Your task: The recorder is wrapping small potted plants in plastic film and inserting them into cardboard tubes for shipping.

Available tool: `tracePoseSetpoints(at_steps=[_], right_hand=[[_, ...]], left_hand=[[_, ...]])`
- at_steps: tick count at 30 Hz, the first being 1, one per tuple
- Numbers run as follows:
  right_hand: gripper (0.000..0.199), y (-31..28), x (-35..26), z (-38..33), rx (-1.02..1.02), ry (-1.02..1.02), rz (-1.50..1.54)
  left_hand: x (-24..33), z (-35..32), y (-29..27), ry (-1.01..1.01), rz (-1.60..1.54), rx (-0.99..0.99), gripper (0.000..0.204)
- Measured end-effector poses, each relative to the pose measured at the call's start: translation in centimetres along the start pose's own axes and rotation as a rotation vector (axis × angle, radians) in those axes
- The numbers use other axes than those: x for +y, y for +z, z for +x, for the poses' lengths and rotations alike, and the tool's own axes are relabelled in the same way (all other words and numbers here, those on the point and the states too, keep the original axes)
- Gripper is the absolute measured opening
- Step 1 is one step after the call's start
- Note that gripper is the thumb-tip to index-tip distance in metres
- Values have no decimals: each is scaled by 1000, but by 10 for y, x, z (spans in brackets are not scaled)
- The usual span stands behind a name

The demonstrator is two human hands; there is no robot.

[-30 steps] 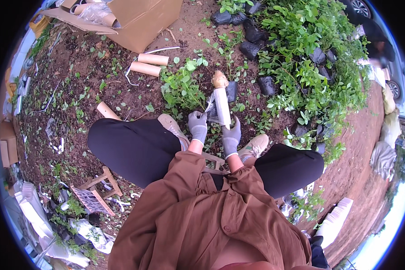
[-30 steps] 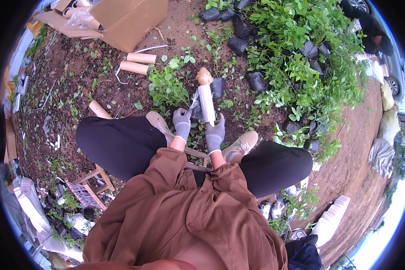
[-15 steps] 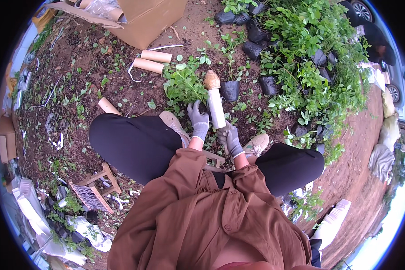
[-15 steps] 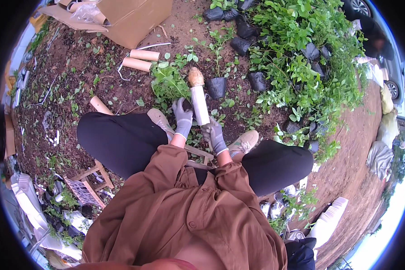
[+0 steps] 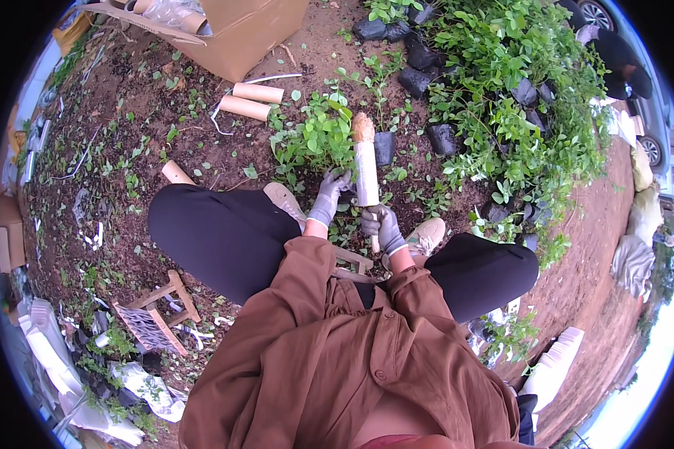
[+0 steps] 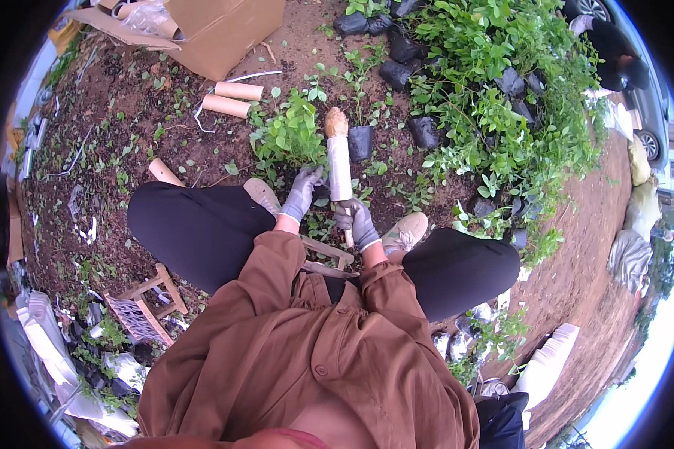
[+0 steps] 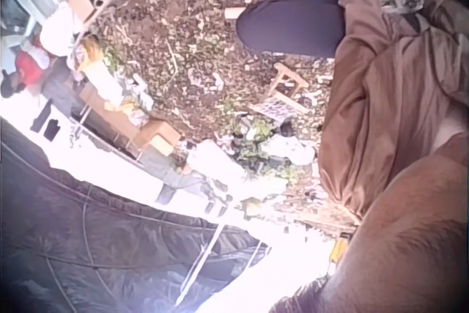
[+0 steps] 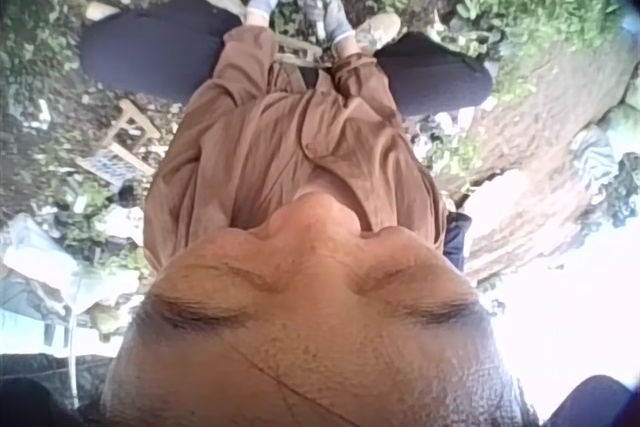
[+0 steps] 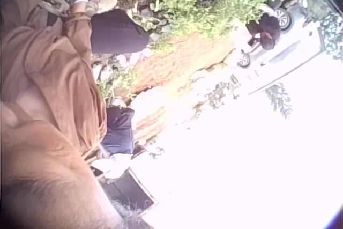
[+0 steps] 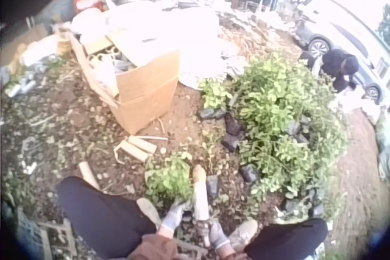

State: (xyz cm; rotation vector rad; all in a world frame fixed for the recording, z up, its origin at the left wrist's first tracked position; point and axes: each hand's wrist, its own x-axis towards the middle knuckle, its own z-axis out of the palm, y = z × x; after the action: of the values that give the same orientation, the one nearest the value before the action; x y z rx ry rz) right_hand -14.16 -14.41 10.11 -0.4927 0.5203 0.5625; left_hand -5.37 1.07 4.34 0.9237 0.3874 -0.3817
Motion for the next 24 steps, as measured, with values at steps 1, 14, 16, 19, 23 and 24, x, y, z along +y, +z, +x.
tracePoseSetpoints(at_steps=[1, 14, 16, 19, 23, 24], right_hand=[[8, -5, 0, 1, -27, 7, -63], [57, 27, -3, 6, 981, -644, -1610], [56, 23, -3, 9, 995, -566, -1544], [55, 12, -1, 22, 786, -112, -744], [35, 7, -3, 25, 571, -377, -696], [32, 9, -5, 23, 517, -311, -643]], left_hand=[[1, 1, 0, -17, 13, 28, 21], [-32, 29, -21, 162, 408, 258, 46], [-31, 23, -18, 156, 232, 249, 44], [-25, 17, -14, 156, 295, 246, 41], [-10, 16, -11, 109, 191, 192, 28], [-7, 16, -10, 92, 207, 210, 26]])
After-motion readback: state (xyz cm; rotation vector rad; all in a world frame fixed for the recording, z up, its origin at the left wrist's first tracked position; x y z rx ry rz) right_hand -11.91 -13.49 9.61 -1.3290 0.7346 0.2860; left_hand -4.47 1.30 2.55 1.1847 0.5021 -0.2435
